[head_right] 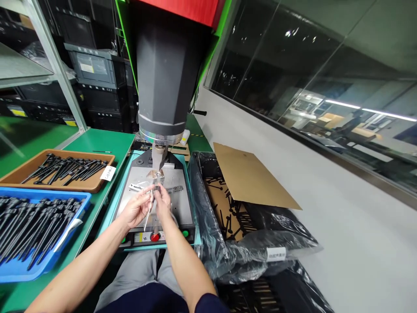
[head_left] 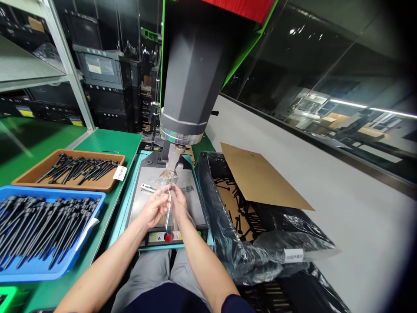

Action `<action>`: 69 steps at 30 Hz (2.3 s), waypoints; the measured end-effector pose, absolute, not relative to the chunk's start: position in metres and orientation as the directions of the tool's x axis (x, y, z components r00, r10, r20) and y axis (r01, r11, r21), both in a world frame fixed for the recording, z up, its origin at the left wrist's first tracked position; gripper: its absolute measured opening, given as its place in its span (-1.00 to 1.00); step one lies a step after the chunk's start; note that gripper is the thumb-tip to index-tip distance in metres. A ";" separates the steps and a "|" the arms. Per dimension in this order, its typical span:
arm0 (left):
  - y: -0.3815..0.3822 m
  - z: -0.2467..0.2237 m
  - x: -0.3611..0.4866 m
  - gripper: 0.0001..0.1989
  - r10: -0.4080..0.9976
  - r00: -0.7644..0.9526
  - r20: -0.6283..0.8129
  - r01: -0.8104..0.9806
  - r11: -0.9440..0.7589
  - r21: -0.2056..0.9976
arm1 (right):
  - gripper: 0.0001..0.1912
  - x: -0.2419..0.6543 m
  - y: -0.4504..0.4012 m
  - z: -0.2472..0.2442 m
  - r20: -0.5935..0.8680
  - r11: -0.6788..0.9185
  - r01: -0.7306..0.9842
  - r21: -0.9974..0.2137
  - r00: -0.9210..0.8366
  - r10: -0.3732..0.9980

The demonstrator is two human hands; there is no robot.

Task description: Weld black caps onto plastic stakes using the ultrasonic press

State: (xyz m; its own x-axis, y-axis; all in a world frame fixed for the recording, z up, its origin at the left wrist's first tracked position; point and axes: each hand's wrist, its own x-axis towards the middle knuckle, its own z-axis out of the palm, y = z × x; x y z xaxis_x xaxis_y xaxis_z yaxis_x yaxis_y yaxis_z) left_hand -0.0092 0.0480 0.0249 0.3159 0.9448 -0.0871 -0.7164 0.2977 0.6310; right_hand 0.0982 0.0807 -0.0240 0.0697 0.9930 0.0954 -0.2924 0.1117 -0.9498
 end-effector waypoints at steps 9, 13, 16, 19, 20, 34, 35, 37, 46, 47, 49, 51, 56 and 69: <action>0.057 0.026 -0.013 -0.45 0.954 0.278 -0.114 -0.647 0.273 0.712 | -0.63 0.112 0.135 -0.007 0.402 0.371 0.171 -0.913 0.215 0.890; 0.061 0.026 -0.015 -0.43 0.961 0.260 -0.099 -0.635 0.247 0.732 | -0.61 0.103 0.153 -0.009 0.358 0.352 0.063 -0.934 0.208 0.910; 0.063 0.024 -0.018 -0.41 0.962 0.251 -0.103 -0.628 0.243 0.739 | -0.56 0.100 0.161 -0.011 0.264 0.278 -0.036 -0.960 0.213 0.941; 0.064 0.020 -0.021 -0.41 0.962 0.246 -0.116 -0.626 0.249 0.739 | -0.52 0.103 0.164 -0.010 0.214 0.231 -0.086 -0.969 0.167 0.962; 0.064 0.019 -0.021 -0.42 0.962 0.244 -0.120 -0.625 0.250 0.739 | -0.54 0.105 0.164 -0.010 0.223 0.237 -0.083 -0.968 0.148 0.963; 0.065 0.015 -0.021 -0.39 0.971 0.206 -0.122 -0.603 0.224 0.766 | -0.66 0.113 0.174 -0.001 0.244 0.238 0.076 -0.968 0.098 0.965; 0.065 0.016 -0.020 -0.39 0.971 0.202 -0.126 -0.594 0.224 0.772 | -0.65 0.113 0.174 -0.001 0.236 0.231 0.062 -0.971 0.089 0.968; 0.066 0.016 -0.019 -0.38 0.972 0.193 -0.135 -0.578 0.224 0.784 | -0.59 0.115 0.173 -0.003 0.220 0.219 0.022 -0.976 0.068 0.973; 0.073 0.002 -0.017 -0.32 0.982 0.133 -0.134 -0.484 0.182 0.856 | -0.16 0.150 0.106 -0.068 0.001 -0.010 -0.326 -0.945 -0.031 1.000; 0.074 0.001 -0.017 -0.31 0.983 0.133 -0.128 -0.468 0.176 0.866 | -0.15 0.156 0.093 -0.073 0.016 -0.016 -0.395 -0.919 -0.078 0.997; 0.078 -0.002 -0.017 -0.29 0.983 0.135 -0.123 -0.428 0.170 0.887 | -0.11 0.167 0.069 -0.077 0.067 -0.054 -0.507 -0.860 -0.217 0.974; 0.082 -0.003 -0.017 -0.29 0.982 0.142 -0.128 -0.389 0.174 0.904 | -0.09 0.176 0.052 -0.072 0.119 -0.122 -0.583 -0.803 -0.357 0.927; 0.092 -0.005 -0.024 -0.36 0.983 0.139 -0.124 -0.371 0.168 0.913 | -0.15 0.187 0.048 -0.042 0.177 -0.172 -0.731 -0.660 -0.374 0.910; 0.135 0.001 -0.039 -0.63 0.915 0.003 -0.404 -0.768 0.261 0.584 | -0.87 0.203 0.081 -0.022 -0.257 -0.193 -0.714 -0.673 -0.019 0.966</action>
State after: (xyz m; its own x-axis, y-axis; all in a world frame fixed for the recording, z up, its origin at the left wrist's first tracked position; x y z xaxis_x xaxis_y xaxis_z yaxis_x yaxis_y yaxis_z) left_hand -0.0393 0.1353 0.0008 0.0031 0.9148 -0.4039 -0.7684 0.2606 0.5845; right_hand 0.2027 0.0806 -0.0216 -0.0186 0.9662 -0.2571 -0.7141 -0.1928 -0.6730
